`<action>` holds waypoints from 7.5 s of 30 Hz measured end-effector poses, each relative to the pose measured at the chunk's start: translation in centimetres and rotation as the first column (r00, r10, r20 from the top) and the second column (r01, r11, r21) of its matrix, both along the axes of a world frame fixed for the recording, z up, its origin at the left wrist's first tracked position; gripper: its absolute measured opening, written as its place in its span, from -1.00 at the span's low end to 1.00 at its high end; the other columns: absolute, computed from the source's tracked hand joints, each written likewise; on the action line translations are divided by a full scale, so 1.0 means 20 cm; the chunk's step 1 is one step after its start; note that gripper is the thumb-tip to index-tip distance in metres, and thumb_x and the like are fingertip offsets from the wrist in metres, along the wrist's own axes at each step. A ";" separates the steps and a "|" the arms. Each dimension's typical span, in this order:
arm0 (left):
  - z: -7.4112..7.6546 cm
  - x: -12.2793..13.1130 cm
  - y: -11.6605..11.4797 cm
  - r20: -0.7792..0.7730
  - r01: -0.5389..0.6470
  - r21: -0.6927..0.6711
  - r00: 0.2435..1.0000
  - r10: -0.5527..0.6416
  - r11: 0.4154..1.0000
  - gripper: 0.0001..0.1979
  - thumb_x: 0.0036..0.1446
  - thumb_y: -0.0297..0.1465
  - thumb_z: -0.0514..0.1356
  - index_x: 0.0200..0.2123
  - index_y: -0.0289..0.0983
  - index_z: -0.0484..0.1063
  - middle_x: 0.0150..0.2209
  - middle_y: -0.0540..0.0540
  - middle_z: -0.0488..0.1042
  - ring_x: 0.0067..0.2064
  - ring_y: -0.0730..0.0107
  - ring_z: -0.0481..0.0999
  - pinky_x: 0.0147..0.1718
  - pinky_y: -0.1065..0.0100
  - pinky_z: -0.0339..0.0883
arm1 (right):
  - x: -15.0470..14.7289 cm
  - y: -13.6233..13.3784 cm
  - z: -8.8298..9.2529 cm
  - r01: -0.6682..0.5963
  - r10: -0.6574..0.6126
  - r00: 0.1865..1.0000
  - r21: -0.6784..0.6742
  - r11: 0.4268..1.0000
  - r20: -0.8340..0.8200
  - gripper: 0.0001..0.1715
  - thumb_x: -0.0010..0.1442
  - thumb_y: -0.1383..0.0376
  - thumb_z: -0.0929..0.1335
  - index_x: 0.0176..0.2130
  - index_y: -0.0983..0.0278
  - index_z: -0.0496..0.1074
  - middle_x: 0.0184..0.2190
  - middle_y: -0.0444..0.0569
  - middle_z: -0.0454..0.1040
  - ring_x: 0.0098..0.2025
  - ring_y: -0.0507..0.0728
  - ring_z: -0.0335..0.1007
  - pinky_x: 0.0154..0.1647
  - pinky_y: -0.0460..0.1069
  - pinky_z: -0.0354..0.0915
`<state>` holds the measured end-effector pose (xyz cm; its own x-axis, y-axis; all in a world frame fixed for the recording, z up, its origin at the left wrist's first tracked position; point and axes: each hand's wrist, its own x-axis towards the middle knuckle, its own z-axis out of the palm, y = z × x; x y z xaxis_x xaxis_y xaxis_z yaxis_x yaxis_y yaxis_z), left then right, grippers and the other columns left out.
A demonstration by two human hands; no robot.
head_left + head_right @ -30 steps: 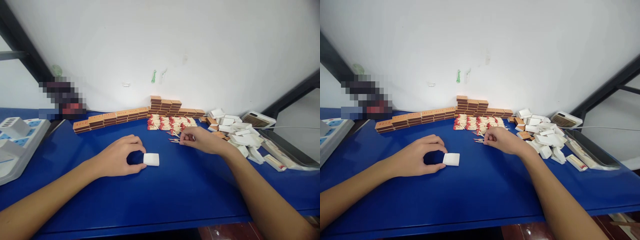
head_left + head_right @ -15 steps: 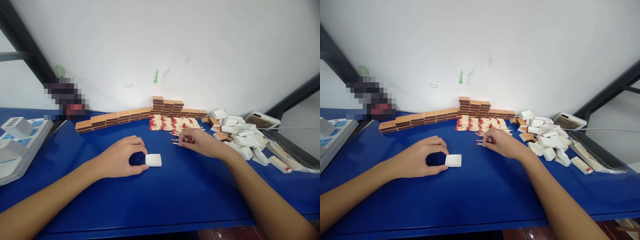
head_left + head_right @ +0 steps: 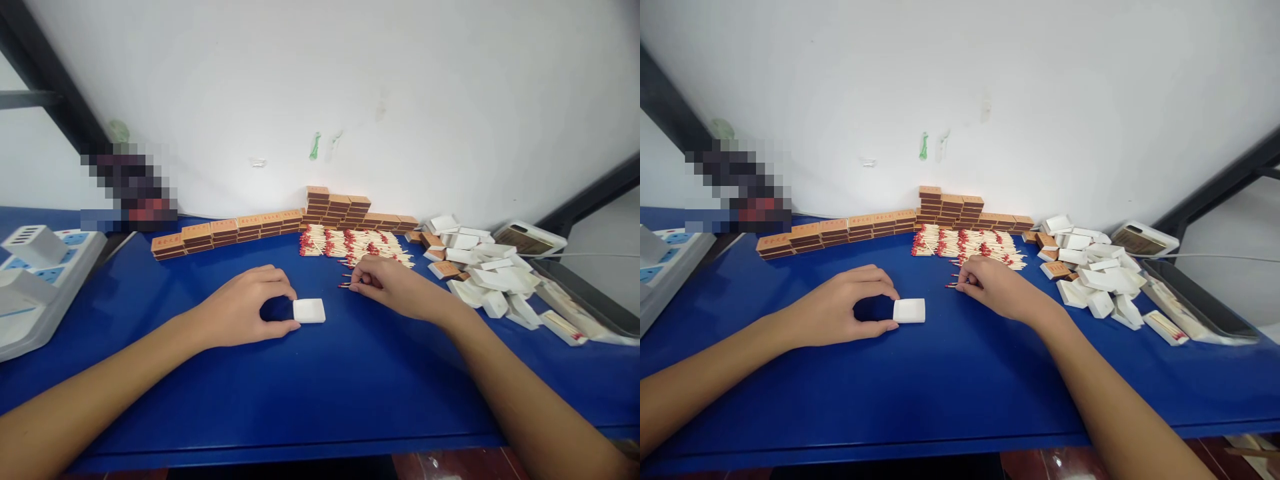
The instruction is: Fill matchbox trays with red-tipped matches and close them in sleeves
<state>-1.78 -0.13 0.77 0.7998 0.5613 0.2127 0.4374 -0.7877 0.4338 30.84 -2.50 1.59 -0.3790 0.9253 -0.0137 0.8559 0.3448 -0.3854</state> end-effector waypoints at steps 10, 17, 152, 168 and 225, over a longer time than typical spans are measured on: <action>0.02 -0.01 0.00 -0.003 -0.018 0.009 1.000 0.018 1.000 -0.70 0.29 -0.14 0.36 -0.04 -0.20 0.61 -0.04 -0.10 0.60 -0.01 0.17 0.57 -0.01 0.18 0.44 | 0.07 0.02 0.01 -0.003 0.003 1.000 -0.057 0.998 -0.005 -0.71 0.45 0.12 0.30 -0.22 0.22 0.50 -0.29 0.00 0.52 -0.31 0.15 0.36 -0.29 0.04 0.20; 0.02 -0.02 0.00 -0.026 -0.007 0.022 1.000 0.008 1.000 -0.70 0.30 -0.15 0.35 -0.03 -0.21 0.61 -0.04 -0.12 0.60 -0.01 0.16 0.57 -0.02 0.17 0.44 | 0.06 0.01 0.00 0.000 -0.001 1.000 -0.026 1.000 -0.025 -0.71 0.45 0.09 0.31 -0.22 0.21 0.49 -0.30 0.01 0.50 -0.32 0.15 0.34 -0.30 0.04 0.19; 0.02 0.00 0.00 0.026 0.023 0.171 0.999 -0.028 0.985 -0.76 0.31 -0.26 0.34 -0.03 -0.23 0.60 -0.06 -0.13 0.62 -0.04 0.19 0.59 -0.05 0.21 0.47 | -0.21 -0.05 -0.06 0.231 -0.219 0.973 0.226 0.946 -0.077 -0.74 0.41 0.14 0.40 -0.29 0.22 0.44 -0.28 0.02 0.53 -0.29 0.18 0.43 -0.31 0.06 0.22; 0.03 -0.01 0.00 0.016 0.004 0.127 1.000 -0.006 0.992 -0.75 0.30 -0.25 0.34 -0.02 -0.22 0.61 -0.04 -0.13 0.62 -0.02 0.19 0.58 -0.04 0.21 0.48 | 0.03 0.01 0.02 0.083 -0.091 0.992 0.091 0.992 0.083 -0.78 0.43 0.28 0.30 -0.30 0.22 0.41 -0.25 0.07 0.56 -0.24 0.21 0.45 -0.23 0.05 0.25; 0.03 0.01 -0.01 0.011 0.031 0.215 0.999 -0.034 0.976 -0.78 0.32 -0.28 0.32 -0.04 -0.25 0.61 -0.08 -0.12 0.63 -0.06 0.19 0.60 -0.05 0.21 0.45 | -0.18 -0.09 0.04 -0.055 0.082 0.990 0.224 0.973 -0.115 -0.86 0.49 0.25 0.35 -0.18 0.22 0.44 -0.24 -0.03 0.46 -0.24 0.14 0.39 -0.24 0.01 0.24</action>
<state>-1.65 -0.37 1.28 0.8128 0.4749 0.3372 0.4047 -0.8769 0.2594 27.20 -4.26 2.48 -0.4275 0.8723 0.2373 0.7782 0.4887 -0.3944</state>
